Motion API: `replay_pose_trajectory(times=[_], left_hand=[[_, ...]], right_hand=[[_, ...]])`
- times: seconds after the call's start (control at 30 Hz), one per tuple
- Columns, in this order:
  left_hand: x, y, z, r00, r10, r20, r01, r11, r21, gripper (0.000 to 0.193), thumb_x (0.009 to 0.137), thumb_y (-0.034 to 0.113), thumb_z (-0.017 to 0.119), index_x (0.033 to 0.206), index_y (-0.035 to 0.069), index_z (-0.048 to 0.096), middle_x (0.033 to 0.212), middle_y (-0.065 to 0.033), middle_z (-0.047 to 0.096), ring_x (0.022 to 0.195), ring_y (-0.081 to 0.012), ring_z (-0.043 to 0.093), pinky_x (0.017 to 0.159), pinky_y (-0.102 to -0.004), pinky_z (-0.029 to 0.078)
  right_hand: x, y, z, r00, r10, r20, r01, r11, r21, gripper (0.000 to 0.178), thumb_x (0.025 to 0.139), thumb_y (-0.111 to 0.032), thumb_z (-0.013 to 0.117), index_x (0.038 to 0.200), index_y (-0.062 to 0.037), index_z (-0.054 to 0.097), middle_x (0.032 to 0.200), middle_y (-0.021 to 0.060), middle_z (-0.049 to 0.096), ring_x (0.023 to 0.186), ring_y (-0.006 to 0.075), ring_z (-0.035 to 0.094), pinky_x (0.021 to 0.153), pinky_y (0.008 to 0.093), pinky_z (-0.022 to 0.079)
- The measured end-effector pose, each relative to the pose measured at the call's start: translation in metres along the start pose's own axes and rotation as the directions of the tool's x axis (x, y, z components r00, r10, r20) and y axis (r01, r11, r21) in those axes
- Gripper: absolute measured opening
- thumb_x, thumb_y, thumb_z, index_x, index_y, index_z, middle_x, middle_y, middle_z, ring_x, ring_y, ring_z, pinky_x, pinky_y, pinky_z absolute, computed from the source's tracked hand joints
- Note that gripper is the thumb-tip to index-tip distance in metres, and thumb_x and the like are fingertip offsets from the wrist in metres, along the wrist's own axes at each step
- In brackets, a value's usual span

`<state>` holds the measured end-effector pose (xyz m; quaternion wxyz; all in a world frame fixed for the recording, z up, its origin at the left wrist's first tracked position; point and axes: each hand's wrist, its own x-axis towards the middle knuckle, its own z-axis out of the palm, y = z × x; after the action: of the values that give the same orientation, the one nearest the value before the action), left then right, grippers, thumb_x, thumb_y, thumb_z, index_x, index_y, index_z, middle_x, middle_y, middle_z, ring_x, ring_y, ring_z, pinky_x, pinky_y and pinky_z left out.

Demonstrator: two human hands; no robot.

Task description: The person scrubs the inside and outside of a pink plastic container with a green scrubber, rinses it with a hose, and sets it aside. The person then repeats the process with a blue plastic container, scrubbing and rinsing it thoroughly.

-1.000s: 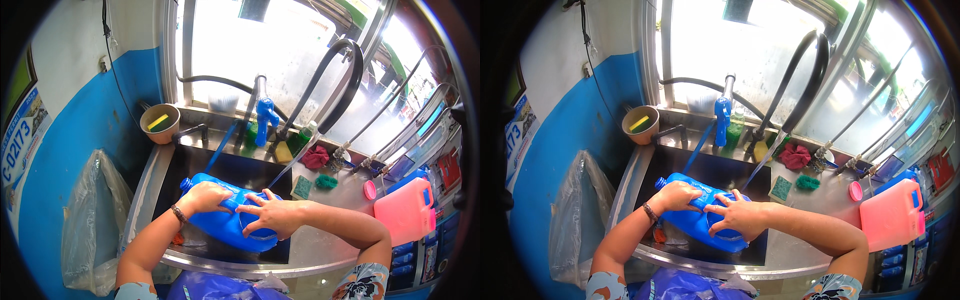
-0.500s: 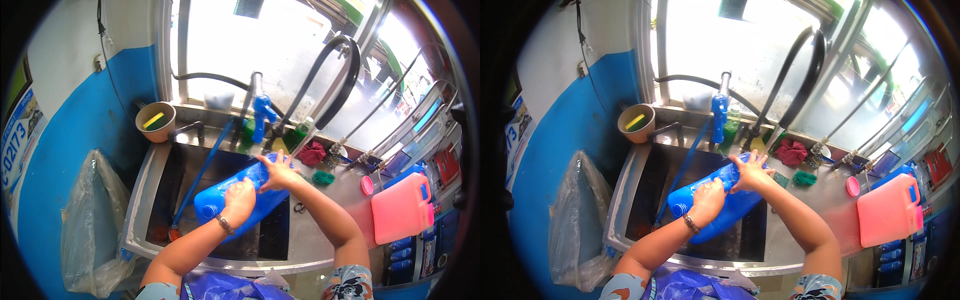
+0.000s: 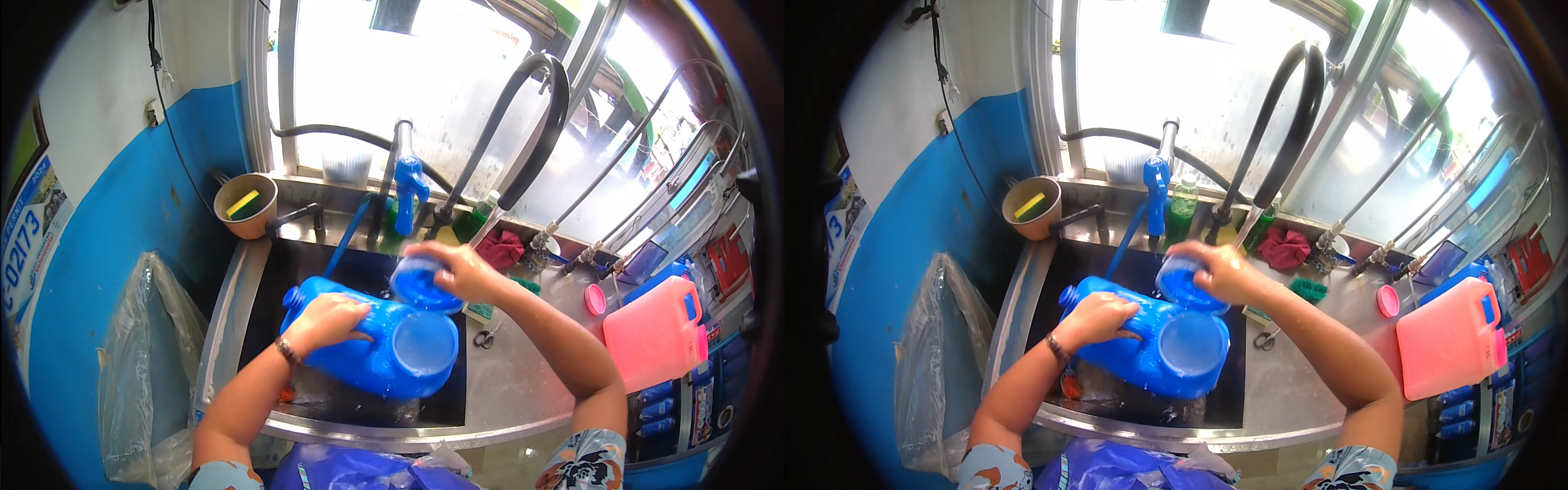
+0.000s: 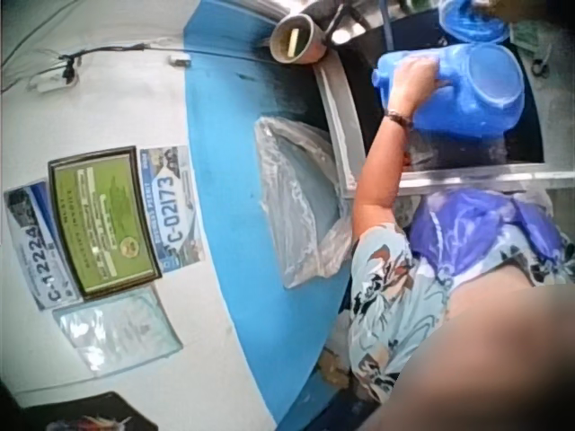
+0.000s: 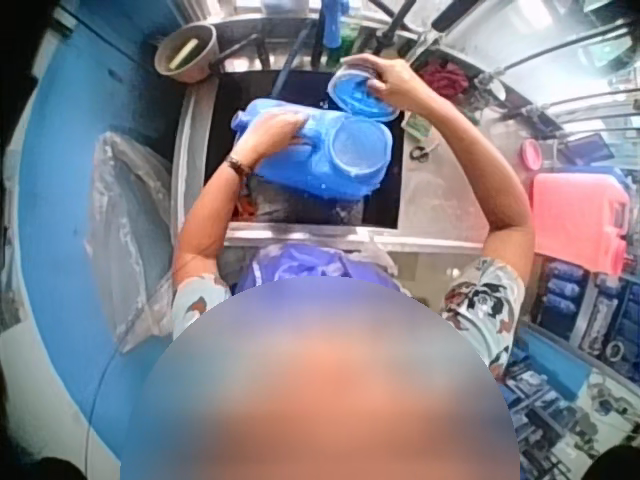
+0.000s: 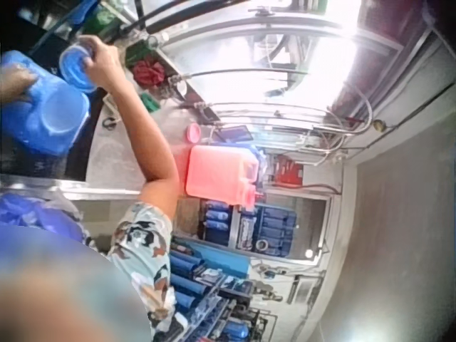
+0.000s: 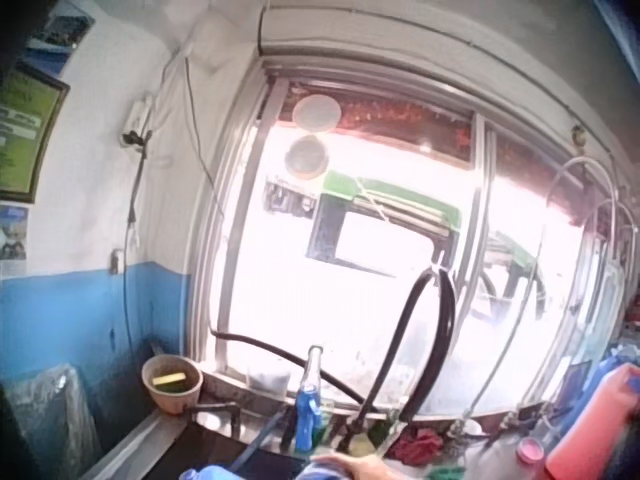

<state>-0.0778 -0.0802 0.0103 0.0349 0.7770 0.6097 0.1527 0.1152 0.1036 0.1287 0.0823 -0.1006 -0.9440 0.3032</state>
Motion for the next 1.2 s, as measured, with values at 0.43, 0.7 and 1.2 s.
replay_pose_trajectory(times=[0.43, 0.7, 1.2], left_hand=[[-0.108, 0.016, 0.03, 0.342, -0.894, -0.29, 0.894, 0.404, -0.192, 0.038, 0.086, 0.01, 0.065, 0.119, -0.003, 0.051, 0.115, -0.023, 0.054, 0.103, -0.0395, 0.058, 0.089, -0.0474, 0.047], [-0.007, 0.058, 0.082, 0.664, -0.729, 0.168, 0.126, -0.112, -0.986, 0.065, 0.094, 0.05, 0.052, 0.141, 0.007, 0.043, 0.135, -0.0172, 0.044, 0.119, -0.0314, 0.049, 0.101, -0.0513, 0.042], [0.11, 0.059, 0.152, 0.973, -0.04, 0.227, 0.065, -0.898, -0.435, 0.088, 0.075, 0.07, 0.06, 0.142, 0.015, 0.044, 0.14, -0.0208, 0.048, 0.123, -0.0511, 0.048, 0.099, -0.067, 0.038]], right_hand=[[-0.036, 0.139, 0.133, 0.682, 0.718, -0.139, -0.433, 0.55, 0.714, 0.028, 0.089, -0.007, 0.062, 0.117, -0.0029, 0.059, 0.088, 0.0045, 0.064, 0.071, 0.0118, 0.061, 0.058, 0.0264, 0.05], [-0.057, 0.144, 0.177, 0.666, 0.732, 0.141, -0.236, 0.027, 0.971, 0.024, 0.095, -0.013, 0.058, 0.116, -0.0021, 0.06, 0.095, 0.0073, 0.069, 0.08, 0.0159, 0.068, 0.074, 0.0327, 0.057], [-0.179, 0.289, 0.022, 0.655, 0.593, -0.468, -0.746, 0.411, -0.523, 0.097, 0.077, -0.015, 0.073, 0.154, -0.0301, 0.017, 0.155, 0.0147, 0.03, 0.144, 0.0459, 0.019, 0.109, 0.0669, 0.027]])
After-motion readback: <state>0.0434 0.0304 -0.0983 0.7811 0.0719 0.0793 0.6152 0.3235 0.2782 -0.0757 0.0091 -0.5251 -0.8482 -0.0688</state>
